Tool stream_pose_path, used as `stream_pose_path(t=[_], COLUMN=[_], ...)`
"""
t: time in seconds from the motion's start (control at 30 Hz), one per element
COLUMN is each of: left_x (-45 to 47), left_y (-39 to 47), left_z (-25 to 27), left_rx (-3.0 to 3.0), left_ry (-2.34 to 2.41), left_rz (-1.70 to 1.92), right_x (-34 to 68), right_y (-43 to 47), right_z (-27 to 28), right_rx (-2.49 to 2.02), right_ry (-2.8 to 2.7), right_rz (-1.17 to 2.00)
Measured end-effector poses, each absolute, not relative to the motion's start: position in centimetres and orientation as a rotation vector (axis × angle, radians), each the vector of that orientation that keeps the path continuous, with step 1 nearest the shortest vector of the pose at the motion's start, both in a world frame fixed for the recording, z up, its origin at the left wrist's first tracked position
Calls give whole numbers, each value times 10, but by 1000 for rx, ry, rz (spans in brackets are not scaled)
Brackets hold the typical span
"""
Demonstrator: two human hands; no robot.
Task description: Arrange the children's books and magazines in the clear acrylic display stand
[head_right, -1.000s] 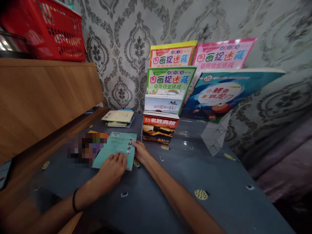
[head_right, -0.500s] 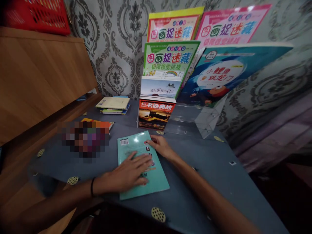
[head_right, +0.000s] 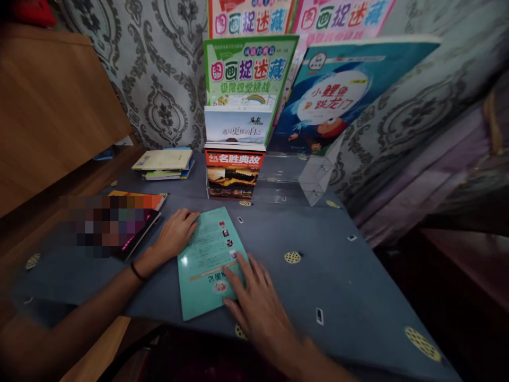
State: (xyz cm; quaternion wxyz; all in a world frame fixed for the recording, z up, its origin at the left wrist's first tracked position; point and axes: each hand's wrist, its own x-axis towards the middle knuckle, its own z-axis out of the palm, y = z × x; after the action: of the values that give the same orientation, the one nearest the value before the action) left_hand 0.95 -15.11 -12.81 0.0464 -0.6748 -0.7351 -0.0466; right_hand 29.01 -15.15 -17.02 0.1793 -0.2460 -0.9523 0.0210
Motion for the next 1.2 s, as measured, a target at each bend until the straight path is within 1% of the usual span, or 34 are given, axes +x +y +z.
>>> stream_pose_path(t=[0.07,0.17,0.3,0.4,0.5,0.57,0.7,0.77,0.87,0.97,1.2], left_x=[14,20,33,46,54,52,32,19,8,7,13], left_y=[-156,-172,-207,-223,-216,-202,-181,-179,-181,-183,-181], left_z=[-120,-106,-97,-104,-121,-133,-144,-144,-143,-144,-143], left_rx=[-2018,-1956,-1978,-2051,-2214,-2313,-2323,-2290,-2247,-2204,-2185], left_ry=[-2244,-2267,-2295,-2111,-1892,-1850,-1977,-2036,-2078,-2101,-2134], left_rz=[-7,187,313,188,-91,-197,-147,-112,-113,-140,-146], right_x=[299,312,335,337,314,290,235,212,190,190,258], right_y=[-150,-118,-63,-53,-74,-94,-126,-131,-125,-109,-64], right_z=[-177,-180,-170,-157,-144,-139,-140,-145,-153,-160,-166], right_rx=[-658,-593,-810,-823,-620,-483,-437,-437,-422,-471,-721], right_ry=[-2729,-2797,-2740,-2685,-2663,-2658,-2707,-2748,-2795,-2781,-2688], right_rz=[-12,-48,-39,47,172,247,489,546,552,527,434])
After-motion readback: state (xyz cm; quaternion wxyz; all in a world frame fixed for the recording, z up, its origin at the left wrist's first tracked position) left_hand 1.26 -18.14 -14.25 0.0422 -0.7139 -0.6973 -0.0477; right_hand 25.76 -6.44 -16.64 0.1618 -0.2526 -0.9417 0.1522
